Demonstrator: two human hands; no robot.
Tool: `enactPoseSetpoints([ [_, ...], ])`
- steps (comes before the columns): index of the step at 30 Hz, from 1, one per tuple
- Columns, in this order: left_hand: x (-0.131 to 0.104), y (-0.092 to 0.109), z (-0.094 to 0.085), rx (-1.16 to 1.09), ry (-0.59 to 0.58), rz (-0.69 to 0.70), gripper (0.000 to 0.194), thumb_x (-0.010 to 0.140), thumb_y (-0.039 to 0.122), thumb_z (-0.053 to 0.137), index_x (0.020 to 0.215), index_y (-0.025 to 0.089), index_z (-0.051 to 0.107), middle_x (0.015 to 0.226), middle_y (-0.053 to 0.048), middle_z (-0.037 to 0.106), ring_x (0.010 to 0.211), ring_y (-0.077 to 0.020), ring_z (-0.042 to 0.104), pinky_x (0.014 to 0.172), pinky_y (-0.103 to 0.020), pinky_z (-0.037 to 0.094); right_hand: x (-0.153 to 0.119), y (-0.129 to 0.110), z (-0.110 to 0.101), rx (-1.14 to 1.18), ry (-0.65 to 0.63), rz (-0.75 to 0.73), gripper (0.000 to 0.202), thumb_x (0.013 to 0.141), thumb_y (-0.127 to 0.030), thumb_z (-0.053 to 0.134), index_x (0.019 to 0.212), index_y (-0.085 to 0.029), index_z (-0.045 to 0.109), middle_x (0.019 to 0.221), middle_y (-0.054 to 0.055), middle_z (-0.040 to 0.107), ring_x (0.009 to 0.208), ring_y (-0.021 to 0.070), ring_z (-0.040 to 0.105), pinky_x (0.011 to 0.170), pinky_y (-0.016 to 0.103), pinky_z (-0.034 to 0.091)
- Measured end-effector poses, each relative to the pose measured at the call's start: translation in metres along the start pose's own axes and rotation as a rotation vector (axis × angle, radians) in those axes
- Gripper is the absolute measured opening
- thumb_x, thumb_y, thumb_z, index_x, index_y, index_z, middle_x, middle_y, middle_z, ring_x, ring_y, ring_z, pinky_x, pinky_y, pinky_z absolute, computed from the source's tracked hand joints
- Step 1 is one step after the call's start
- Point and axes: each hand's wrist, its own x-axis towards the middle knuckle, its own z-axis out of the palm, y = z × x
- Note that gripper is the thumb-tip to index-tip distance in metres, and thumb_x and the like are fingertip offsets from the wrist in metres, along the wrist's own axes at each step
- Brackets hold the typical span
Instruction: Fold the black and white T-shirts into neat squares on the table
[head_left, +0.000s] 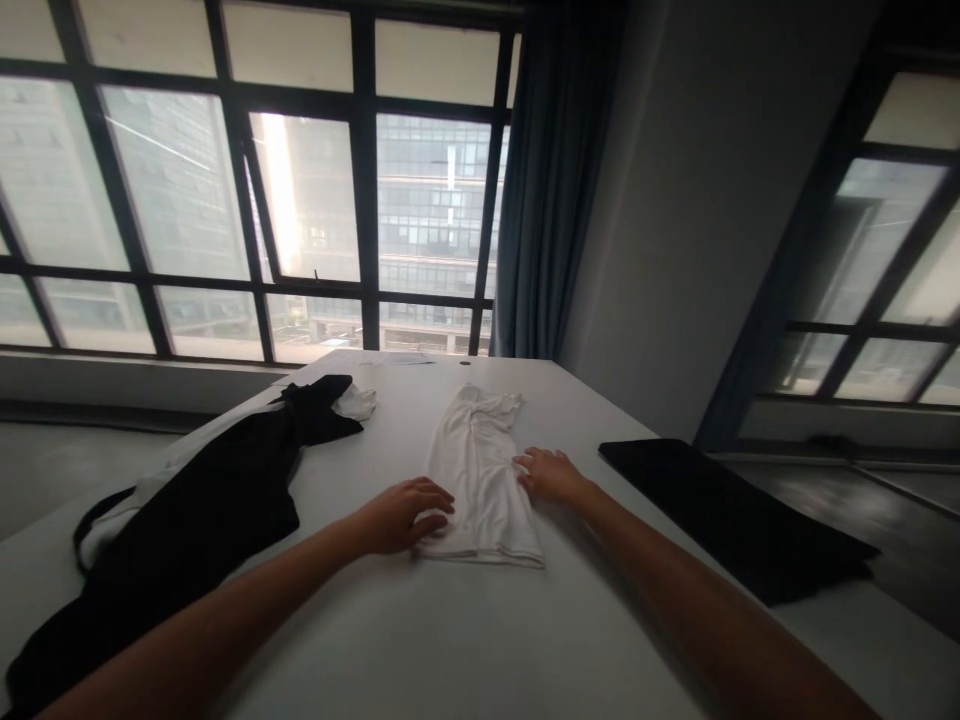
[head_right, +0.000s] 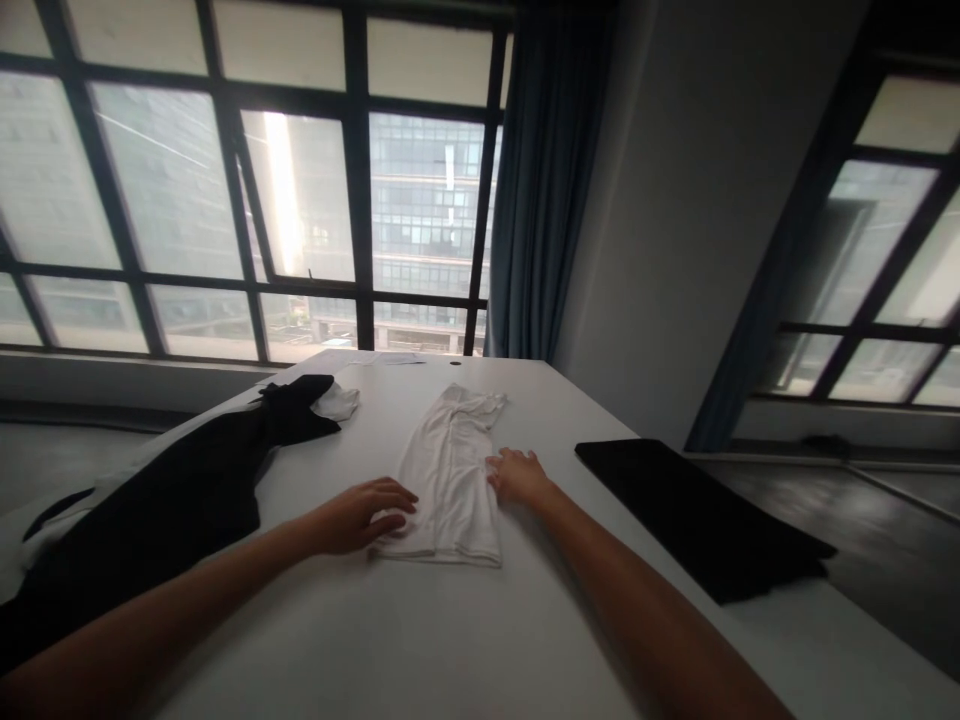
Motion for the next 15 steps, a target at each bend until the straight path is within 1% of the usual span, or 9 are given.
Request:
enactPoseSetpoints([
  [3,0.009,-0.017,0.006,0.122,-0.014,-0.054,0.026,0.091,0.035,0.056,0.11,0.023,0.07,0.124,-0.007,0.067,0.114,-0.0242,0.059,0.1,-0.039,0.045,-0.021,-0.005,-0.004,0.09,-0.064,-0.109,0.048,0.088,-0.03,0.053,0.136,-0.029,0.056,0.145,0.009,0.05,0.127,0.0266,0.051,0.103,0.039,0.039],
  [5,0.01,-0.022,0.012,0.134,-0.015,-0.069,0.027,0.09,0.036,0.058,0.111,0.023,0.07,0.125,-0.007,0.067,0.115,-0.0246,0.059,0.101,-0.039,0.045,-0.034,-0.007,-0.005,0.106,-0.061,-0.098,0.044,0.089,-0.028,0.05,0.132,-0.029,0.059,0.139,0.008,0.056,0.121,0.0253,0.056,0.099,0.037,0.042],
  [8,0.006,-0.014,0.019,0.106,-0.008,-0.046,0.03,0.09,0.039,0.058,0.113,0.024,0.069,0.127,-0.007,0.066,0.118,-0.0248,0.057,0.103,-0.04,0.043,-0.049,-0.009,-0.007,0.064,-0.003,-0.029,0.037,0.088,-0.028,0.052,0.121,-0.027,0.068,0.126,0.01,0.064,0.112,0.0265,0.061,0.094,0.037,0.043],
  [10,0.004,-0.004,0.021,0.069,-0.032,0.005,0.031,0.09,0.043,0.058,0.112,0.025,0.07,0.126,-0.007,0.066,0.117,-0.0242,0.057,0.102,-0.039,0.044,-0.055,-0.008,-0.008,0.052,0.051,-0.02,0.03,0.087,-0.026,0.053,0.108,-0.024,0.074,0.119,0.011,0.067,0.109,0.0262,0.062,0.093,0.035,0.043],
  [11,0.004,-0.001,0.021,0.047,-0.044,0.032,0.031,0.09,0.044,0.058,0.111,0.026,0.07,0.126,-0.006,0.066,0.116,-0.0235,0.058,0.102,-0.039,0.044,-0.056,-0.008,-0.008,0.07,0.085,-0.029,0.029,0.087,-0.025,0.052,0.105,-0.023,0.075,0.118,0.011,0.067,0.108,0.0252,0.062,0.093,0.034,0.043],
  [13,0.005,0.0,0.022,0.026,-0.026,0.057,0.033,0.093,0.046,0.052,0.114,0.026,0.069,0.131,-0.007,0.064,0.119,-0.0226,0.057,0.103,-0.038,0.043,-0.057,-0.008,-0.008,0.142,0.136,-0.05,0.03,0.09,-0.026,0.05,0.108,-0.022,0.073,0.123,0.009,0.065,0.108,0.0229,0.062,0.094,0.032,0.043],
  [15,0.004,-0.006,0.024,0.06,0.019,0.015,0.038,0.095,0.046,0.05,0.122,0.025,0.065,0.139,-0.008,0.057,0.128,-0.0241,0.051,0.108,-0.041,0.039,-0.056,-0.009,-0.007,0.205,0.13,-0.05,0.033,0.091,-0.033,0.05,0.115,-0.023,0.07,0.128,0.008,0.063,0.108,0.0216,0.061,0.093,0.03,0.043],
])
